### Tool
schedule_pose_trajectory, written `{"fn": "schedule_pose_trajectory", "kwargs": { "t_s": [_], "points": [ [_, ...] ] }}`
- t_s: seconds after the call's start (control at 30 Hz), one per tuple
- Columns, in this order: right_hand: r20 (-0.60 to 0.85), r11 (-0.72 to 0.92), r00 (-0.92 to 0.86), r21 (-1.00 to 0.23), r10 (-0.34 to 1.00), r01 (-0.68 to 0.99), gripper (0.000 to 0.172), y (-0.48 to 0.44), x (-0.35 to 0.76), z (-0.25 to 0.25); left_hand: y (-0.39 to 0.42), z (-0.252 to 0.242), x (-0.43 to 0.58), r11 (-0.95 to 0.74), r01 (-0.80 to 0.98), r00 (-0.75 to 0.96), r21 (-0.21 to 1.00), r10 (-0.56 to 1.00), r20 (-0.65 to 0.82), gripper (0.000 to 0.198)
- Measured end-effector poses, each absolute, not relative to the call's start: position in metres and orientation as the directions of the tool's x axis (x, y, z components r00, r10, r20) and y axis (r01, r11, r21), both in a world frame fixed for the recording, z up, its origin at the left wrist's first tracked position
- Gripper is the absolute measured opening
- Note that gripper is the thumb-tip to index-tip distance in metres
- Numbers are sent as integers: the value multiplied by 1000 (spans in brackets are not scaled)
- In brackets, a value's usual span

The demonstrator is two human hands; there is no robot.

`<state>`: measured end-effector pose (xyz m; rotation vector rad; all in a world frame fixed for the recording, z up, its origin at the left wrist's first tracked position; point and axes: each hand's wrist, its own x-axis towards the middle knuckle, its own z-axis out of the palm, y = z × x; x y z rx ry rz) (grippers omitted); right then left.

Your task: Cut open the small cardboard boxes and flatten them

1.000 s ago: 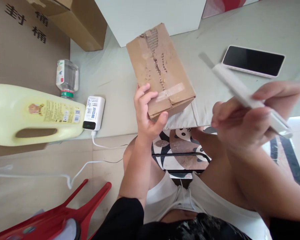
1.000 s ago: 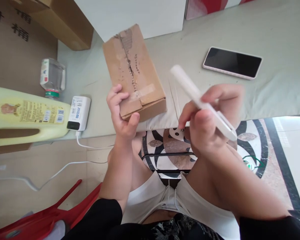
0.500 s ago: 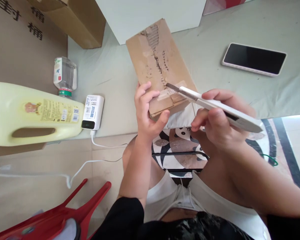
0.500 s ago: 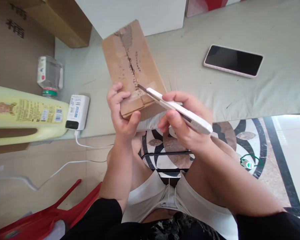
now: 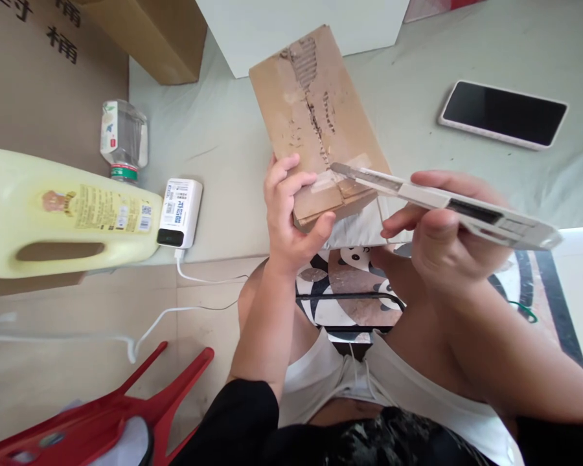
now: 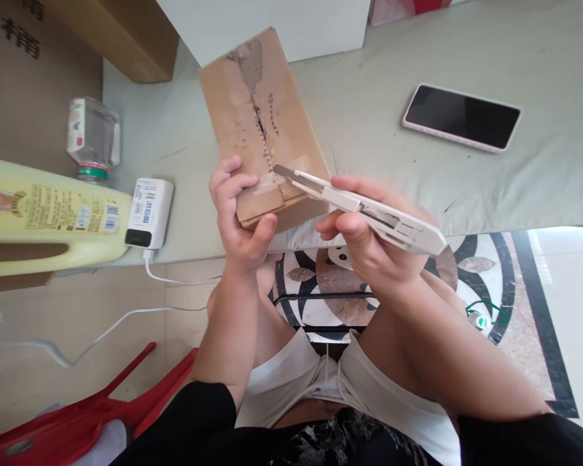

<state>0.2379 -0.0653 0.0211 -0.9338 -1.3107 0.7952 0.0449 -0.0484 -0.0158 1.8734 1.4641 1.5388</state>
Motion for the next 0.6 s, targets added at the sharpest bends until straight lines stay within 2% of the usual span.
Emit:
{"fn": "schedule_pose_trajectory", "kwargs": {
  "t_s": [0.2,0.27,0.43,0.6],
  "points": [
    [427,411,45,-890,903,198,36,-66,240,21,-48,-13,45,-379,481,-119,790,865,487,67],
    [465,449,50,-874,884,188,36,-66,241,22,-48,-12,44,-379,481,-112,790,867,485,66],
    [515,509,47,-856,856,90,31,-64,238,17,-48,-16,40,-497,475,-57,727,806,588,58],
    [587,573,51,-803,808,163,35,-63,239,15,-44,-24,38,-579,424,-4,697,768,640,55]
  ]
}}
